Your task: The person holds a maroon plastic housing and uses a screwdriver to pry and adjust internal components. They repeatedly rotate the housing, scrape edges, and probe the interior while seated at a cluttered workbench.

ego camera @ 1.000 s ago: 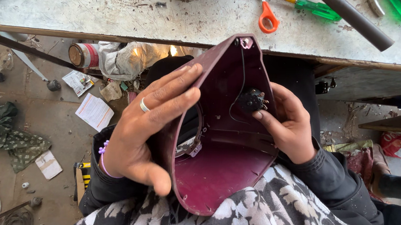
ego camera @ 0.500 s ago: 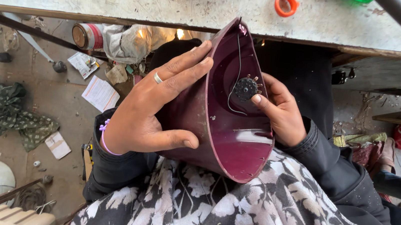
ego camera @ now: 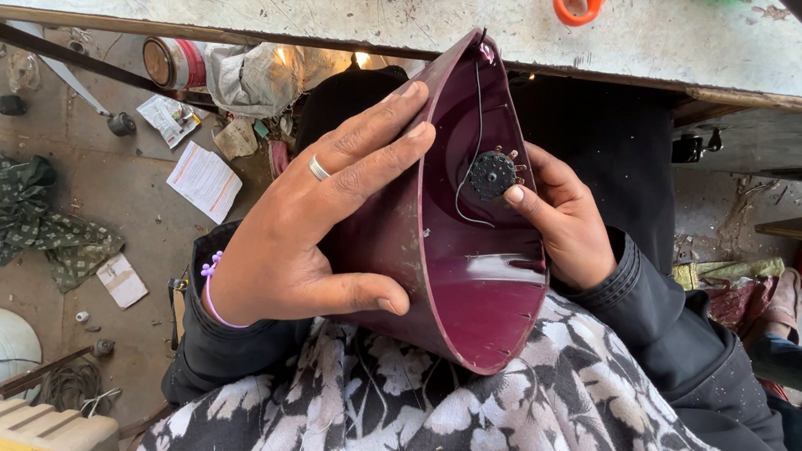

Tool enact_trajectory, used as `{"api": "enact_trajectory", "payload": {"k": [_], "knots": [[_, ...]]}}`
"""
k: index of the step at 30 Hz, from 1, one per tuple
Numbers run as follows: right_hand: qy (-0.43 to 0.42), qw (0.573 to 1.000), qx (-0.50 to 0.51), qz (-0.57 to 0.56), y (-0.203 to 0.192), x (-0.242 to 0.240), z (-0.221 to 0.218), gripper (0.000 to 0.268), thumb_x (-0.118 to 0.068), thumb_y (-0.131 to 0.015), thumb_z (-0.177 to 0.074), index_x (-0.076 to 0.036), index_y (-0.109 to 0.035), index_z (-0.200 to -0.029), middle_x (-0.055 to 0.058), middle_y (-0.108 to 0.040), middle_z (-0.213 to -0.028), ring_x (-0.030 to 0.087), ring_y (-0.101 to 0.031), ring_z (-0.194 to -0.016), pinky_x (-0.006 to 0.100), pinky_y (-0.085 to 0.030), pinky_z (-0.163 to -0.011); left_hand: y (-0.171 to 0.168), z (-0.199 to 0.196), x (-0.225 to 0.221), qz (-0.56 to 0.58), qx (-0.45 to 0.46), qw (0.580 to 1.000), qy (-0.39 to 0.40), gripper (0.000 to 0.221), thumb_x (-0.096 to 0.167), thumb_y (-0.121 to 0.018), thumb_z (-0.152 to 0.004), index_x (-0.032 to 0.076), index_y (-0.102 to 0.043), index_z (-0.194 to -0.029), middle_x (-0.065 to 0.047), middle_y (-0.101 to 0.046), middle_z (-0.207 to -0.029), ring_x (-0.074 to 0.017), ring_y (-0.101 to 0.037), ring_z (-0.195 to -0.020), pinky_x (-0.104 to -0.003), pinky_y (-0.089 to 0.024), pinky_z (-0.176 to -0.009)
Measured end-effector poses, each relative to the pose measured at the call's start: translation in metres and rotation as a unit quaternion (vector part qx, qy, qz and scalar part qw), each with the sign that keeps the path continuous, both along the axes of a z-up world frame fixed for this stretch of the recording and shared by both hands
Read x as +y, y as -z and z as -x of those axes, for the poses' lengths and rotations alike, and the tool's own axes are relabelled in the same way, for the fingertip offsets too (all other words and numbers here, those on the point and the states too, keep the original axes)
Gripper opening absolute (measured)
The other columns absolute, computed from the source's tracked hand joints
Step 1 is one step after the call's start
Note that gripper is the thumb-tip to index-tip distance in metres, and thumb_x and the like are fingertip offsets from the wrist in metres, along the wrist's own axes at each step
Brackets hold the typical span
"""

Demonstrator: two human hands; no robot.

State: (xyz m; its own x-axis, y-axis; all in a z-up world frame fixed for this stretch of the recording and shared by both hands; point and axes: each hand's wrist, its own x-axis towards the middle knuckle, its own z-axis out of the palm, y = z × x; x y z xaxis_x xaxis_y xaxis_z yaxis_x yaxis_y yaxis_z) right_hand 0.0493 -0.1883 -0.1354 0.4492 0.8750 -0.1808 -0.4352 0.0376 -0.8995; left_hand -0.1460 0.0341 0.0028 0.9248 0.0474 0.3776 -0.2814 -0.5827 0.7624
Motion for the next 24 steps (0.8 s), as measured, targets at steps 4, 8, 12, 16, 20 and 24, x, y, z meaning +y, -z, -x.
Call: {"api": "enact_trajectory", "payload": {"k": [4,8,12,16,20,24], "knots": [[-0.009,1.000,0.014,-0.009,0.005,0.000,-0.002,0.050,-0.006,-0.056,-0.105,0.002,-0.044,-0.153,0.009,-0.059,-0.145,0.016,-0.057,-0.132,0.035,-0.046,-0.115,0.000,0.000,-0.002,-0.012,0.003,1.000,-0.005,0.099,0.057,-0.080,-0.084,0.005,-0.044,-0.160,-0.019,-0.036,-0.166,-0.0345,-0.036,-0.159,-0.045,-0.033,-0.133],[-0.009,0.999,0.038,-0.013,0.009,0.000,-0.004,0.049,-0.007,-0.053,-0.107,0.002,-0.044,-0.153,0.009,-0.059,-0.144,0.016,-0.058,-0.130,0.035,-0.047,-0.114,0.003,0.002,0.002,-0.004,0.012,1.000,0.001,0.095,0.058,-0.077,-0.089,0.005,-0.044,-0.160,-0.019,-0.036,-0.167,-0.0338,-0.035,-0.160,-0.044,-0.033,-0.133],[-0.019,0.998,0.045,-0.025,0.013,0.000,-0.007,0.049,-0.007,-0.054,-0.107,0.003,-0.044,-0.154,0.009,-0.060,-0.144,0.016,-0.059,-0.129,0.035,-0.047,-0.113,0.009,0.004,0.012,0.006,0.032,0.999,-0.010,0.092,0.065,-0.065,-0.094,0.005,-0.044,-0.160,-0.017,-0.043,-0.165,-0.0303,-0.042,-0.158,-0.043,-0.034,-0.132],[-0.023,0.997,0.057,-0.037,0.016,0.001,-0.008,0.050,-0.007,-0.054,-0.107,0.003,-0.043,-0.155,0.010,-0.060,-0.144,0.016,-0.059,-0.129,0.035,-0.047,-0.113,0.020,0.001,0.028,0.053,0.084,0.995,-0.024,0.092,0.071,-0.054,-0.100,0.003,-0.042,-0.161,-0.017,-0.048,-0.164,-0.0304,-0.048,-0.155,-0.042,-0.036,-0.130],[-0.031,0.996,0.065,-0.048,0.014,0.001,-0.009,0.051,-0.007,-0.054,-0.106,0.003,-0.043,-0.154,0.010,-0.060,-0.144,0.017,-0.059,-0.130,0.036,-0.047,-0.114,0.032,-0.008,0.037,0.112,0.116,0.987,0.005,0.095,0.075,-0.050,-0.100,0.002,-0.040,-0.161,-0.019,-0.044,-0.167,-0.0328,-0.042,-0.158,-0.043,-0.032,-0.130],[-0.027,1.000,0.002,-0.005,0.003,-0.002,-0.012,0.053,-0.008,-0.059,-0.103,0.003,-0.044,-0.153,0.010,-0.060,-0.144,0.016,-0.059,-0.128,0.035,-0.047,-0.112,0.037,-0.010,0.040,0.137,0.136,0.981,0.025,0.102,0.078,-0.048,-0.098,0.000,-0.034,-0.162,-0.020,-0.040,-0.168,-0.0321,-0.038,-0.158,-0.043,-0.028,-0.130]]}}
